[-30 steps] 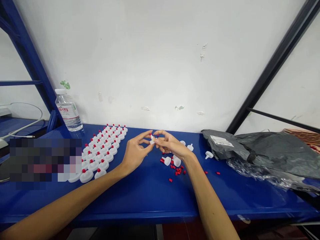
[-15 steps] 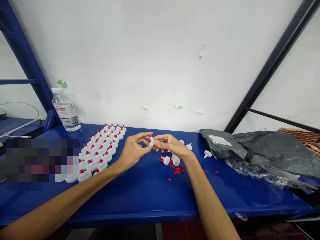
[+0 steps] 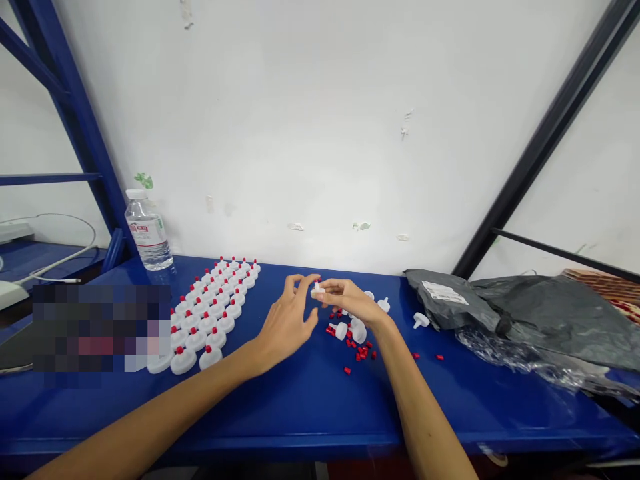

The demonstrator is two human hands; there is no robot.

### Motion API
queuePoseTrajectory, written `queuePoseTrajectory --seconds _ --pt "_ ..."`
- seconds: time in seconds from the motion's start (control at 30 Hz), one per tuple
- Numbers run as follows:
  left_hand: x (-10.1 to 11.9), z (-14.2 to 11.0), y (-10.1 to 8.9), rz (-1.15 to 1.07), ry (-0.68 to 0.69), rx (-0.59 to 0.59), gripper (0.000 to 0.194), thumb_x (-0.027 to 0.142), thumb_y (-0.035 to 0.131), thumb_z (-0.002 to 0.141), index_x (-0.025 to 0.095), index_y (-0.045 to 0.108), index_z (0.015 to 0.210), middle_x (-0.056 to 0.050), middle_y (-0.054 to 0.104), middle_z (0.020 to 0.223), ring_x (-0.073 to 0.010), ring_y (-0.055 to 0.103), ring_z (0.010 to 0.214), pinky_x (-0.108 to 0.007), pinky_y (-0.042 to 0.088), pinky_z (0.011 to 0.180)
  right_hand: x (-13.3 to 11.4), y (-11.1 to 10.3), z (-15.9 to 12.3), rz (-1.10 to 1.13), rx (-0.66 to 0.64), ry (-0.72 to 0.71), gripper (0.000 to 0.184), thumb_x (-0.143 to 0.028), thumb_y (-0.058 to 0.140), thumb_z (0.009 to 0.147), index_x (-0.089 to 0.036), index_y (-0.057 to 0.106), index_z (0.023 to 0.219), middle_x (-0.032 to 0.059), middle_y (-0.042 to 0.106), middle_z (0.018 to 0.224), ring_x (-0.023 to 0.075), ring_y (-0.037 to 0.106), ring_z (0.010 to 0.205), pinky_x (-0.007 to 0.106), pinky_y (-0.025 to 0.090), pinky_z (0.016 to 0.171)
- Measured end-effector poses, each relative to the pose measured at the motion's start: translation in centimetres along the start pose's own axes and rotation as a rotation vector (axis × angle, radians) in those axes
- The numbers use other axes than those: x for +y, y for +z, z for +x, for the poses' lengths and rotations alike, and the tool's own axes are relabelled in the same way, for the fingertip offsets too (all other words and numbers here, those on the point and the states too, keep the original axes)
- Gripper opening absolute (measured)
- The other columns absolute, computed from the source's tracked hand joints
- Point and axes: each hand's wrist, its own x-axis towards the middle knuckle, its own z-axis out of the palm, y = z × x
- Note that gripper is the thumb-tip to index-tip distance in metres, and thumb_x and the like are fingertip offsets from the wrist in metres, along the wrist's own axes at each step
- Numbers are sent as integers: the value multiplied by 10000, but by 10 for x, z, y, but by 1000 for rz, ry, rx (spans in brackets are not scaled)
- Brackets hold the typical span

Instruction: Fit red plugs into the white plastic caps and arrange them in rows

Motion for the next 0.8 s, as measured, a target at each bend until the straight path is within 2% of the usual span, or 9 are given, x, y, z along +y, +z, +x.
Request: queuePoseTrajectory --seconds 0.07,0.13,0.2,0.27,0.47,0.6,0.67,0.77,0.8 --pt "4 -4 0 64 -73 -19 377 221 501 898 208 519 1275 -104 597 1208 -222 667 957 -336 531 794 2 -1 6 -76 103 -4 496 -505 805 734 -165 705 1082 38 711 824 153 619 706 250 442 604" --pt "3 -6 0 124 -106 -102 210 235 448 925 202 586 1081 -79 664 1018 -233 684 897 -350 526 783 3 -4 17 -151 192 -22 535 -521 795 735 -164 689 1118 46 722 828 161 629 693 261 456 609" --pt "-1 -8 2 204 -105 -208 227 265 408 951 192 622 969 -85 700 910 -256 701 842 -375 525 762 1 -5 36 -232 244 -40 529 -534 758 765 -164 684 1136 84 739 955 183 665 752 275 489 634" --pt "-6 -8 6 280 -97 -272 300 296 384 965 163 653 953 -125 723 909 -293 710 845 -404 529 751 -3 -1 60 -311 255 -60 489 -511 744 777 -161 686 1113 115 721 1107 205 692 844 277 514 656" --pt "-15 -7 11 328 -127 -317 307 240 420 936 106 675 1043 -177 730 964 -321 713 903 -411 541 753 -12 39 140 -465 129 -4 388 -358 824 716 -166 725 1038 72 744 1015 199 703 850 243 522 669" --pt "-15 -5 7 336 -138 -346 298 182 448 912 91 673 1084 -185 726 975 -309 712 926 -385 542 768 -18 67 178 -563 36 67 382 -264 866 690 -162 728 1031 54 739 972 209 695 847 246 529 681" --pt "-16 -4 7 336 -144 -362 304 188 463 908 91 672 1107 -190 721 1006 -314 705 948 -388 543 779 -20 78 191 -589 -16 110 374 -271 835 753 -159 705 1085 57 728 994 218 689 877 281 552 729" --pt "-17 -3 7 325 -123 -397 305 205 503 893 108 686 1116 -188 717 1037 -322 693 978 -392 541 793 -19 92 204 -607 -69 164 322 -332 654 940 -159 627 1210 84 655 1183 223 662 992 395 570 840" --pt "-18 -3 7 320 -106 -411 297 207 515 886 116 698 1100 -187 718 1041 -325 690 986 -392 540 797 -19 96 206 -604 -75 172 321 -342 632 956 -153 619 1215 91 649 1190 219 663 989 406 573 839"
